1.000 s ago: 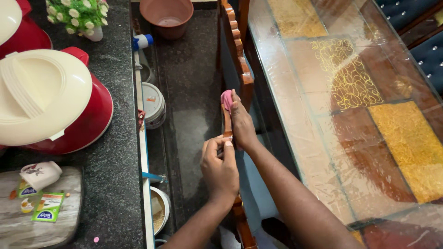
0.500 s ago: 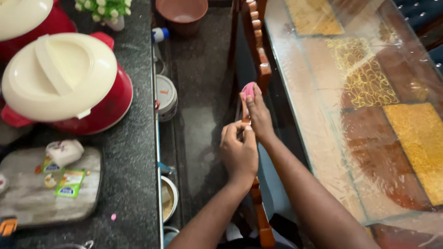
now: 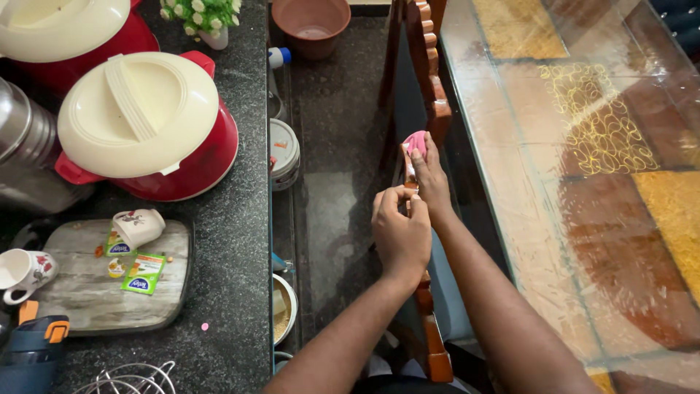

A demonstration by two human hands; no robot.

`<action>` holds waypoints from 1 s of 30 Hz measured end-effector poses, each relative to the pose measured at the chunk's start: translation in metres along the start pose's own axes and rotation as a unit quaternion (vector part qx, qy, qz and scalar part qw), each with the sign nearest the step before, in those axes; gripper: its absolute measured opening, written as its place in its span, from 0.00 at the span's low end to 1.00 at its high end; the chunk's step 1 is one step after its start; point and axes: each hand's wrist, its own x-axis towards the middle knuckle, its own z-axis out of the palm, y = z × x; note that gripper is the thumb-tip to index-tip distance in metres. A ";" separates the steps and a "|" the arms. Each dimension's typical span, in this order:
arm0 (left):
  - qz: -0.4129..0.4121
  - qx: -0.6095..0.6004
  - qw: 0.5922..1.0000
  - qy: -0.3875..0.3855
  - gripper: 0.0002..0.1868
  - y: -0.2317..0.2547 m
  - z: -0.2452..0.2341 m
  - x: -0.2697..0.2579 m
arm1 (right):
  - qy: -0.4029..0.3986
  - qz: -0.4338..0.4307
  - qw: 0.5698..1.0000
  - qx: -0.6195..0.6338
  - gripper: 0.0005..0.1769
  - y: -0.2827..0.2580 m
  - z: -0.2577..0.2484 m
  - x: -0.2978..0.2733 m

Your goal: The person wipes a glass dining table with a pink cloth, then moves to wipe the wooden armrests of a nearby chair. The person uses a pink cloth to clean the surfaces.

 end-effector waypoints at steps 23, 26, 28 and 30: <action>0.012 0.055 0.998 0.012 0.06 -0.002 -0.002 0.000 | -0.013 -0.091 0.987 -0.130 0.20 0.005 -0.039 -0.051; 0.014 0.023 0.999 0.026 0.06 -0.008 0.001 0.000 | -0.049 -0.178 0.962 -0.202 0.17 -0.005 -0.058 -0.058; 0.024 0.040 0.998 0.033 0.06 -0.013 0.002 0.002 | -0.122 -0.057 0.989 -0.053 0.17 -0.013 -0.065 -0.062; 0.026 0.067 0.997 0.042 0.06 -0.019 0.002 0.001 | -0.152 0.083 0.985 0.018 0.16 -0.021 -0.071 -0.061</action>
